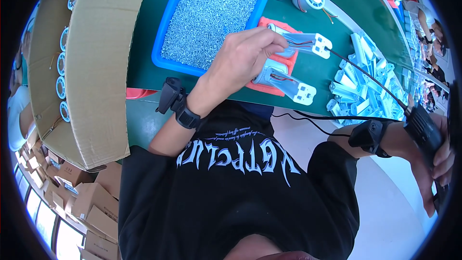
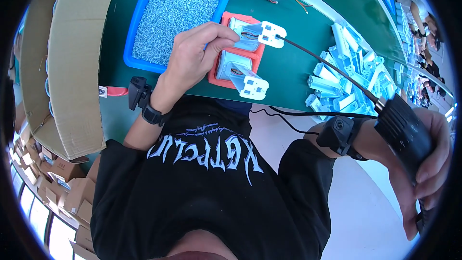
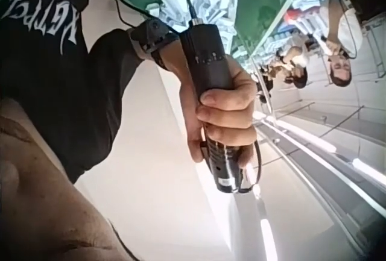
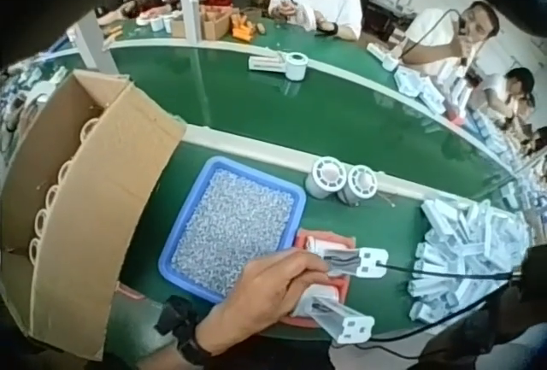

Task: Assemble small electronic housing components by inserting internal parts and securing them with an electric screwdriver.

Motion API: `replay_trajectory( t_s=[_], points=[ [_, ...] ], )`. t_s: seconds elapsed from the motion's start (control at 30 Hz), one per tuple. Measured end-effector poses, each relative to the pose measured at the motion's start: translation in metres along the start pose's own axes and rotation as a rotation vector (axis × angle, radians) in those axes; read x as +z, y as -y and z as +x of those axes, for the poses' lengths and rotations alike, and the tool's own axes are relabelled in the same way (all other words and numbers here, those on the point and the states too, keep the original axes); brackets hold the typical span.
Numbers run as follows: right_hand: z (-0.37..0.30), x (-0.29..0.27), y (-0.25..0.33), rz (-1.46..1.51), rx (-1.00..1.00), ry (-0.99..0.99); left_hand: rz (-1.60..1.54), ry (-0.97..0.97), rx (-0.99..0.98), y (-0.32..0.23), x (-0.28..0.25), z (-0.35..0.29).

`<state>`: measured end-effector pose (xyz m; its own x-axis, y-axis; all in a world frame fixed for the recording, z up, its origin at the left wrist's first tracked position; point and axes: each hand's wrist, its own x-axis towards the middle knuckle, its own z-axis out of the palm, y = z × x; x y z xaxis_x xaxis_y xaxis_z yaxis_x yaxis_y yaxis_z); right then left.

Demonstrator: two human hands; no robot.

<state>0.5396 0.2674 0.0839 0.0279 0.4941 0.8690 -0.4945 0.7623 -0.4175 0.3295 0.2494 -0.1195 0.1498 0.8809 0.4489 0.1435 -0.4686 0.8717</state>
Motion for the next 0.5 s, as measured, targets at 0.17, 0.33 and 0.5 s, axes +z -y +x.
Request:
replay_trajectory(
  t_s=[0.17,0.33,0.5],
  points=[
    [-0.008,-0.008,-0.010,0.119,0.167,0.051,-0.019,0.004,0.023,0.001,0.002,0.009],
    [-0.021,-0.022,-0.024,0.177,0.161,-0.025,0.009,0.018,0.078,0.006,0.001,0.016],
    [-0.022,-0.019,-0.018,-0.084,0.170,-0.094,0.053,0.062,0.130,0.010,-0.001,0.022]
  ],
)
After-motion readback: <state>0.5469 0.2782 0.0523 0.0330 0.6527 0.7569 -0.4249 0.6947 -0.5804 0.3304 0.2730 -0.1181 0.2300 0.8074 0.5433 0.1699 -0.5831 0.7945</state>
